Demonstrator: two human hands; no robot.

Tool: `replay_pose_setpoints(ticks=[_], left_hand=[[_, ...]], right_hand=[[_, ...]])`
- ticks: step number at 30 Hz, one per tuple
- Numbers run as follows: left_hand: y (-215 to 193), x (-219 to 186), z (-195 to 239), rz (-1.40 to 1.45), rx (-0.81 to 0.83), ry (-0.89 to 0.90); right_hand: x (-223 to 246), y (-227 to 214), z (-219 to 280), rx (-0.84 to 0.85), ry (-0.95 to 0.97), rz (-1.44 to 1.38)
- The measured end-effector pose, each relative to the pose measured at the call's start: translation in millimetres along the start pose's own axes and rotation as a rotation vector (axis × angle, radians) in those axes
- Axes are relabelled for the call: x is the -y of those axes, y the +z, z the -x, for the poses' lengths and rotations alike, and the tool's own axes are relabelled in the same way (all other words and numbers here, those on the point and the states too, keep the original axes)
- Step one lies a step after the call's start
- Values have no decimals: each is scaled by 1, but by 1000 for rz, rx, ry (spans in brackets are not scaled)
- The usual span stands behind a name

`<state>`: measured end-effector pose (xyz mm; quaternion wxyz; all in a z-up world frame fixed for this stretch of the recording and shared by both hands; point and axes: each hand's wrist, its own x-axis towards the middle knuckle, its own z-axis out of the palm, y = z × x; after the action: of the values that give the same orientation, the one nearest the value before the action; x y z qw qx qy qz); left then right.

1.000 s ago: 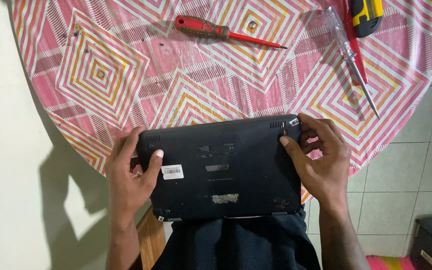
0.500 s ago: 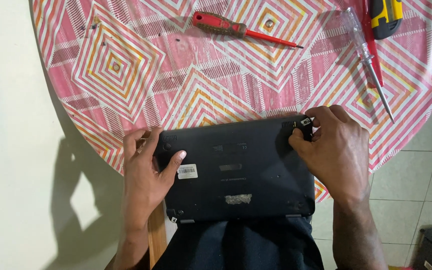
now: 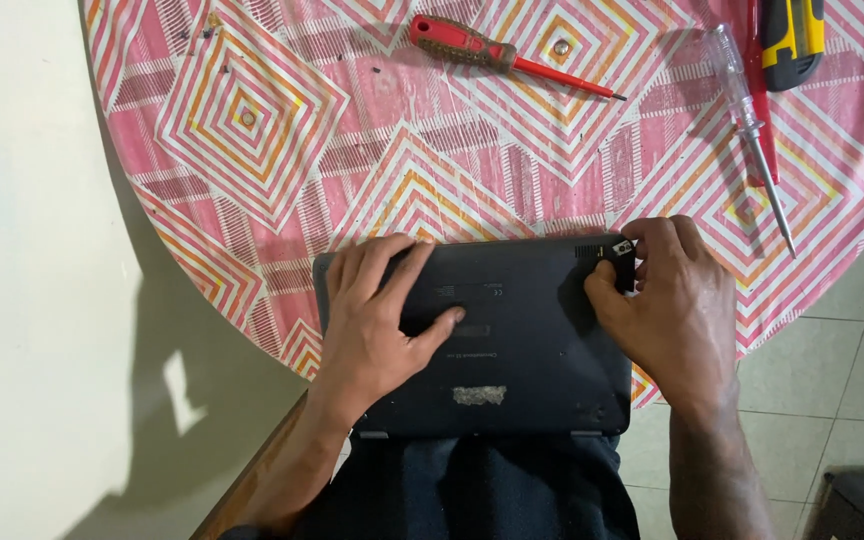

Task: The person opens a black Dell laptop, flips it over, and uses a red screwdriver to remove screws from the bottom casing. They then use a metal prying tool to separate the back cover, revealing the internal components.

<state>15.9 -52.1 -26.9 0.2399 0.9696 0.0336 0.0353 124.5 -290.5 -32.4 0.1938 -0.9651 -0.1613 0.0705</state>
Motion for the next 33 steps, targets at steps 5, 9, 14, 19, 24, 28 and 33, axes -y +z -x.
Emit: replay_pose_setpoints(ticks=[5, 9, 14, 19, 24, 28, 33], left_hand=[[18, -16, -10, 117, -16, 88], [24, -19, -10, 75, -61, 68], [29, -25, -19, -120, -67, 30], [40, -19, -23, -144, -100, 30], [43, -19, -27, -161, -203, 73], [45, -17, -28, -73, -157, 45], [43, -20, -33, -86, -159, 31]], right_hand=[[6, -21, -21, 77, -41, -233], [15, -2, -64, -156, -283, -211], [32, 32, -133, -197, -548, 140], [34, 58, -145, -199, -564, 152], [41, 24, -114, -176, -462, 98], [53, -25, -66, -188, -404, -614], [46, -17, -34, -282, -245, -959]])
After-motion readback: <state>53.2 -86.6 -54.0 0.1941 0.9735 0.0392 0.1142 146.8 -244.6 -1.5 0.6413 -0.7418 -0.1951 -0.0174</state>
